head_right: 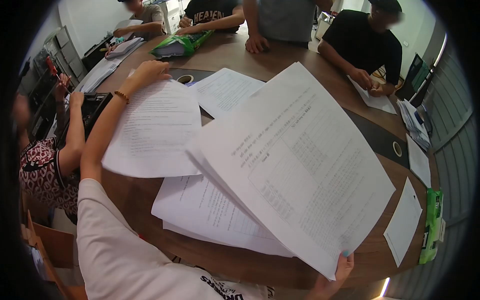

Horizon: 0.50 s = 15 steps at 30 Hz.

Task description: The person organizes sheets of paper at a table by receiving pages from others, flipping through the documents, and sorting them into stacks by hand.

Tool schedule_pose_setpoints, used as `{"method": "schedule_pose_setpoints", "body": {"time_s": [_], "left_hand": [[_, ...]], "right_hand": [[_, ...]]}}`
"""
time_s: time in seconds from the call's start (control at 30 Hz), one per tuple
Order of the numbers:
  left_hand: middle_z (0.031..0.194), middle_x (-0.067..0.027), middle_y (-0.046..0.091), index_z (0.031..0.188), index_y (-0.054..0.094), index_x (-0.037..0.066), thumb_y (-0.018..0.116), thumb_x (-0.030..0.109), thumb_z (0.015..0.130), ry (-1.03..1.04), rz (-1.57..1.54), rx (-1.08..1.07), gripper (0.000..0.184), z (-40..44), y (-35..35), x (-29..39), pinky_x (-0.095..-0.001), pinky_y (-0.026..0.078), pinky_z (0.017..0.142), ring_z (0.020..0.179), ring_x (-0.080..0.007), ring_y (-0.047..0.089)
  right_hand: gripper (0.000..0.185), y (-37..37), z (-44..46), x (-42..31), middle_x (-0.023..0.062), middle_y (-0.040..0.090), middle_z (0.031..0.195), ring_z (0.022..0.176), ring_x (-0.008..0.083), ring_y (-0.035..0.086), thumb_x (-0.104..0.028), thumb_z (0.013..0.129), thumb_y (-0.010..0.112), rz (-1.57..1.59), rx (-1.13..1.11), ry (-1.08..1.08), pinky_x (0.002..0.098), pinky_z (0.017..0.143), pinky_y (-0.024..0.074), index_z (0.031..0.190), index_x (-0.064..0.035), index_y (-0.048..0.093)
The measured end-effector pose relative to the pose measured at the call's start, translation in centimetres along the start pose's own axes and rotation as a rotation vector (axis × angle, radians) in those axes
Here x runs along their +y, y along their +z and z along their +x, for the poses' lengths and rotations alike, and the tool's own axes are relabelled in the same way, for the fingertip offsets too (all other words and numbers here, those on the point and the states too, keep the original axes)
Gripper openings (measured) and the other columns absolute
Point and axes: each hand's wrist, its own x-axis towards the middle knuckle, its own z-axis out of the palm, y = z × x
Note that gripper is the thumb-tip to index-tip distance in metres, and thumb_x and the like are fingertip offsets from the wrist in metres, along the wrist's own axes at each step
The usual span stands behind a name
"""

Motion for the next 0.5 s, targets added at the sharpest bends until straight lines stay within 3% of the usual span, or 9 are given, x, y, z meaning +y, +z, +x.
{"method": "schedule_pose_setpoints", "body": {"time_s": [0.07, 0.1, 0.17, 0.3, 0.37, 0.43, 0.47, 0.5], "left_hand": [[0.091, -0.0122, 0.055, 0.093, 0.051, 0.008, 0.048, 0.031, 0.078, -0.035, 0.221, -0.217, 0.027, -1.5, 0.0, 0.5, -0.0332, 0.041, 0.072, 0.085, -0.0262, 0.052], [0.094, -0.0123, 0.053, 0.095, 0.051, 0.009, 0.047, 0.032, 0.079, -0.053, 0.278, -0.287, 0.028, -2.4, 0.6, 0.5, -0.0333, 0.04, 0.075, 0.088, -0.0261, 0.05], [0.1, -0.0125, 0.05, 0.1, 0.049, 0.011, 0.046, 0.033, 0.079, -0.115, 0.197, -0.266, 0.03, -4.8, 2.5, 0.6, -0.0334, 0.037, 0.079, 0.093, -0.026, 0.047], [0.112, -0.0128, 0.044, 0.109, 0.045, 0.014, 0.043, 0.035, 0.081, -0.154, -0.741, 0.138, 0.035, -7.6, 5.1, 1.0, -0.0337, 0.032, 0.087, 0.105, -0.0257, 0.04], [0.118, -0.0129, 0.041, 0.114, 0.043, 0.016, 0.041, 0.035, 0.082, -0.144, -0.927, 0.189, 0.038, -8.4, 5.6, 1.1, -0.0338, 0.03, 0.092, 0.111, -0.0256, 0.037], [0.125, -0.011, 0.03, 0.12, 0.035, 0.018, 0.039, 0.037, 0.082, -0.067, -0.616, -0.042, 0.042, -9.9, 4.3, 4.0, -0.0348, 0.02, 0.096, 0.117, -0.0242, 0.026], [0.132, -0.0091, 0.02, 0.126, 0.026, 0.021, 0.036, 0.038, 0.083, 0.025, -0.3, -0.263, 0.047, -10.5, 3.8, 5.5, -0.0358, 0.011, 0.1, 0.123, -0.0228, 0.014], [0.132, -0.0091, 0.02, 0.126, 0.026, 0.021, 0.036, 0.038, 0.083, 0.016, -0.298, -0.265, 0.047, -11.4, 4.6, 6.2, -0.0358, 0.011, 0.1, 0.123, -0.0228, 0.014]], "right_hand": [[0.032, 2.0, -0.6, 0.3, 0.0086, 0.054, 0.085, 0.057, 0.0058, 0.051, -0.014, 0.079, 0.05, -0.045, -0.001, 0.006, 0.0135, 0.043, 0.0392, 0.104, 0.0048, 0.042], [0.034, 2.8, -0.9, 0.7, 0.0096, 0.054, 0.085, 0.063, 0.0088, 0.052, -0.014, 0.078, 0.051, -0.109, -0.003, -0.055, 0.0166, 0.051, 0.0411, 0.104, 0.0056, 0.042], [0.034, 3.6, -1.8, 1.0, 0.012, 0.055, 0.085, 0.074, 0.0157, 0.053, -0.016, 0.078, 0.051, -0.225, -0.001, -0.123, 0.0246, 0.069, 0.0411, 0.101, 0.0077, 0.044], [0.029, 4.8, -3.2, 1.9, 0.0119, 0.055, 0.086, 0.074, 0.014, 0.053, -0.016, 0.079, 0.051, -0.317, 0.006, -0.116, 0.0229, 0.066, 0.0411, 0.095, 0.0072, 0.048], [0.028, 4.7, -3.2, 2.4, 0.0116, 0.056, 0.086, 0.073, 0.0137, 0.053, -0.015, 0.079, 0.05, -0.312, 0.001, -0.114, 0.0227, 0.066, 0.0412, 0.095, 0.0071, 0.048], [0.027, 5.0, -3.3, 2.7, 0.0113, 0.056, 0.086, 0.073, 0.0133, 0.053, -0.015, 0.079, 0.05, -0.307, -0.009, -0.107, 0.0224, 0.066, 0.0412, 0.095, 0.007, 0.048], [0.026, 5.4, -3.3, 2.8, 0.0113, 0.056, 0.085, 0.072, 0.013, 0.053, -0.014, 0.08, 0.049, -0.299, -0.015, -0.11, 0.0222, 0.065, 0.0413, 0.095, 0.0069, 0.048], [0.025, 5.6, -3.3, 2.9, 0.0112, 0.056, 0.084, 0.072, 0.0126, 0.053, -0.014, 0.08, 0.049, -0.29, -0.022, -0.115, 0.022, 0.065, 0.0415, 0.095, 0.0068, 0.047]]}}
